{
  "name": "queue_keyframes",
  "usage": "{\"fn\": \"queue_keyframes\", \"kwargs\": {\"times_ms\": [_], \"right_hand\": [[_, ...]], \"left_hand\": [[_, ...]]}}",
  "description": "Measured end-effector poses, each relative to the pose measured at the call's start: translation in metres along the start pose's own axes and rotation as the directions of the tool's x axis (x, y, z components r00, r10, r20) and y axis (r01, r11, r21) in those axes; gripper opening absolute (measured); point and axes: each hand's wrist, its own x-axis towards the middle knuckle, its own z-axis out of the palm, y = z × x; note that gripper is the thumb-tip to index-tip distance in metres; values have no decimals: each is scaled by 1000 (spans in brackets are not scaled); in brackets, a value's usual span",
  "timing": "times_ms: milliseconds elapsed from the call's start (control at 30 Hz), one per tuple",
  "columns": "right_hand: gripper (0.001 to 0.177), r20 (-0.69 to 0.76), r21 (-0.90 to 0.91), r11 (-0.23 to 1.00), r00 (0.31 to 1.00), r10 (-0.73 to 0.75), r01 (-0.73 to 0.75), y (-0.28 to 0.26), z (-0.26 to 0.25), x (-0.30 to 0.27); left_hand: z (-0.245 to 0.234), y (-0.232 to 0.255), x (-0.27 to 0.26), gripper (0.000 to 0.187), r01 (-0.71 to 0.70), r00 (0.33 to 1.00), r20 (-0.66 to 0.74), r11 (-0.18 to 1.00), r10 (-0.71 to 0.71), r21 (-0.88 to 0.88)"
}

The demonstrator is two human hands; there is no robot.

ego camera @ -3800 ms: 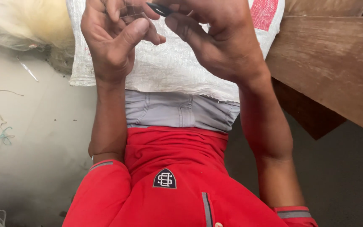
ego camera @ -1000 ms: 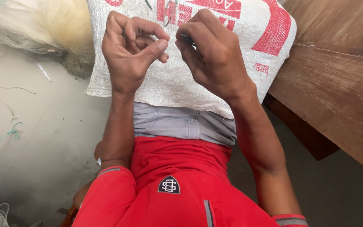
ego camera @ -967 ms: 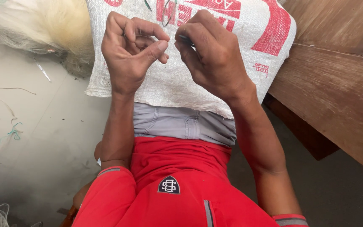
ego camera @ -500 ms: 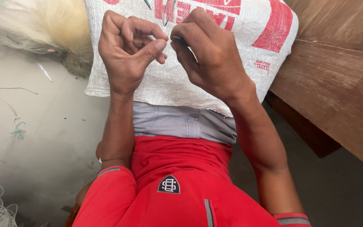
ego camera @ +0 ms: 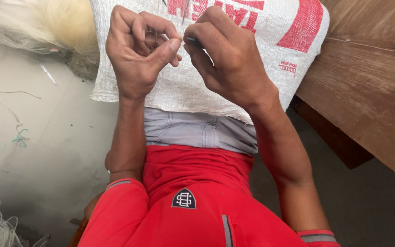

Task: Repairing a fishing net by threading line and tying knots using a small tool

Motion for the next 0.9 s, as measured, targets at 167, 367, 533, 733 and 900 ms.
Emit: {"fn": "queue_keyframes", "kwargs": {"times_ms": [167, 367, 533, 733, 900], "right_hand": [[19, -2, 7, 1000, 1000, 5, -5, -1, 0, -1], [17, 5, 8, 998, 998, 57, -57, 2, -2, -8], [17, 2, 21, 996, 996, 89, -89, 4, -7, -15], [17, -7, 27, 993, 994, 113, -113, 5, -11, -20], [17, -12, 36, 990, 991, 136, -135, 5, -14, -24]], "left_hand": [[1, 0, 1, 37, -23, 1000, 9, 1000, 23, 19], [-3, -3, 0, 38, 12, 1000, -7, 999, -13, -35], [-2, -4, 0, 37, 5, 1000, -1, 999, -5, -45], [-4, -2, 0, 38, -14, 1000, 1, 999, 14, -29], [-3, -1, 0, 38, -15, 1000, 3, 1000, 15, -18]]}}
